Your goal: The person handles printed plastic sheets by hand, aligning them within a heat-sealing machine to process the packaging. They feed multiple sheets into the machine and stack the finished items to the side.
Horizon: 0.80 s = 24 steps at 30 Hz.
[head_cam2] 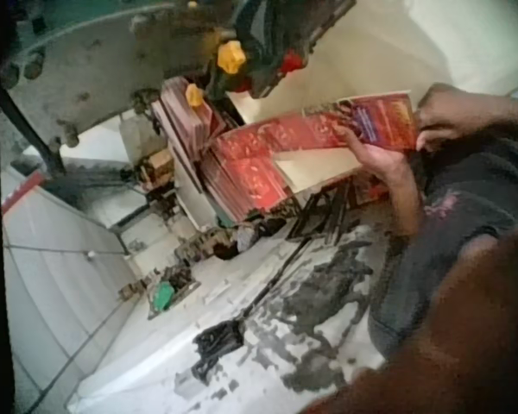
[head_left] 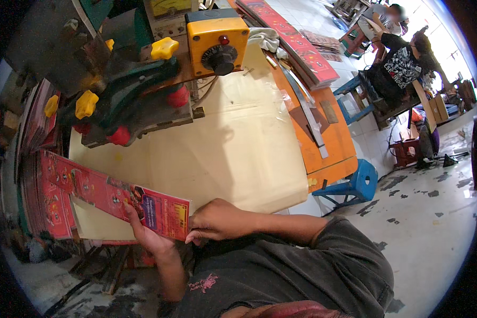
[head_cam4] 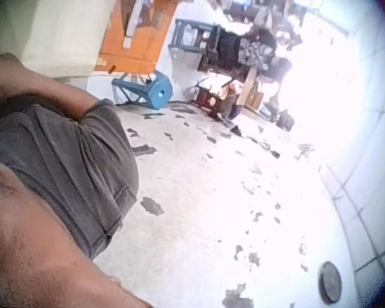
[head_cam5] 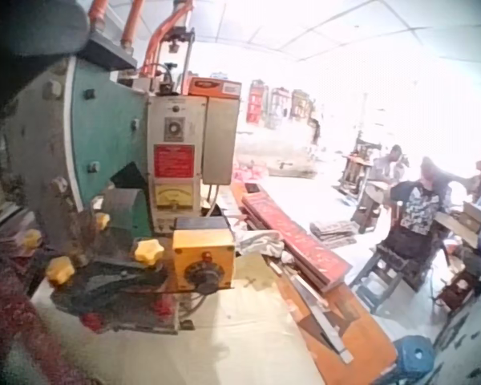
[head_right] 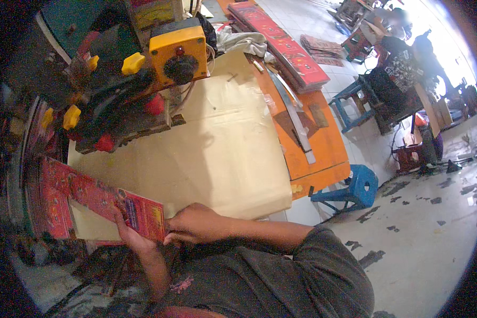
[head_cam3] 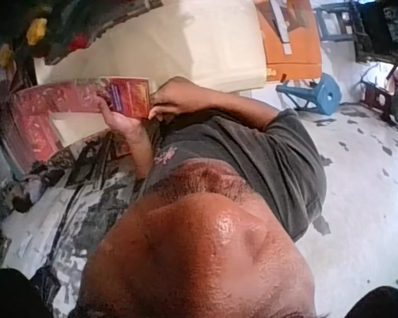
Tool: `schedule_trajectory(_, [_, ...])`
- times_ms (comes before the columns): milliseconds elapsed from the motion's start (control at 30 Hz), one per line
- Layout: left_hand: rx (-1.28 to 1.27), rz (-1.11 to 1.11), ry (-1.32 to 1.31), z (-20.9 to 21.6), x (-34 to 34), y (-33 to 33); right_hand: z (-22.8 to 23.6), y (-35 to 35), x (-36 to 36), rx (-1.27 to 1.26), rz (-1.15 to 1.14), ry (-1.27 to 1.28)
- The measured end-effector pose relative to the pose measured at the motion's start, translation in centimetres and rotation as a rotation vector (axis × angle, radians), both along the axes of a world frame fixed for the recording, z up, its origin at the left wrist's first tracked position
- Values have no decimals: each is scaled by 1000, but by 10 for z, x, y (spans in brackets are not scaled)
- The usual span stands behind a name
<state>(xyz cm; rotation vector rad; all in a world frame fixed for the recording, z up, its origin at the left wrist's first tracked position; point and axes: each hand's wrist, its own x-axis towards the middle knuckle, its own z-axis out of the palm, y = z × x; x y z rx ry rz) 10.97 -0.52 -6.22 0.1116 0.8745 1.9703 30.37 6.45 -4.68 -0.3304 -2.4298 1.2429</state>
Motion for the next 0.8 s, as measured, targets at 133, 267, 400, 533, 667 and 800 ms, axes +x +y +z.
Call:
schedule_trajectory(133, [-61, 34, 23, -4, -3, -1, 3, -6, -2, -14, -59, -94])
schedule_trajectory(267, [-89, -18, 30, -2, -4, -5, 5, -7, -3, -9, -79, -159])
schedule_trajectory(400, [-119, 1, 39, 0, -1, -5, 8, -8, -5, -27, -106, -162])
schedule_trajectory(533, [-128, 39, 33, -4, -4, -2, -2, -13, -7, -46, -154, -101])
schedule_trajectory(667, [-26, 15, 32, -6, -11, 7, 2, -6, -10, -109, -183, -71])
schedule_trajectory(800, [-3, 39, 38, -4, -7, 6, 2, -6, -6, -312, -187, 61])
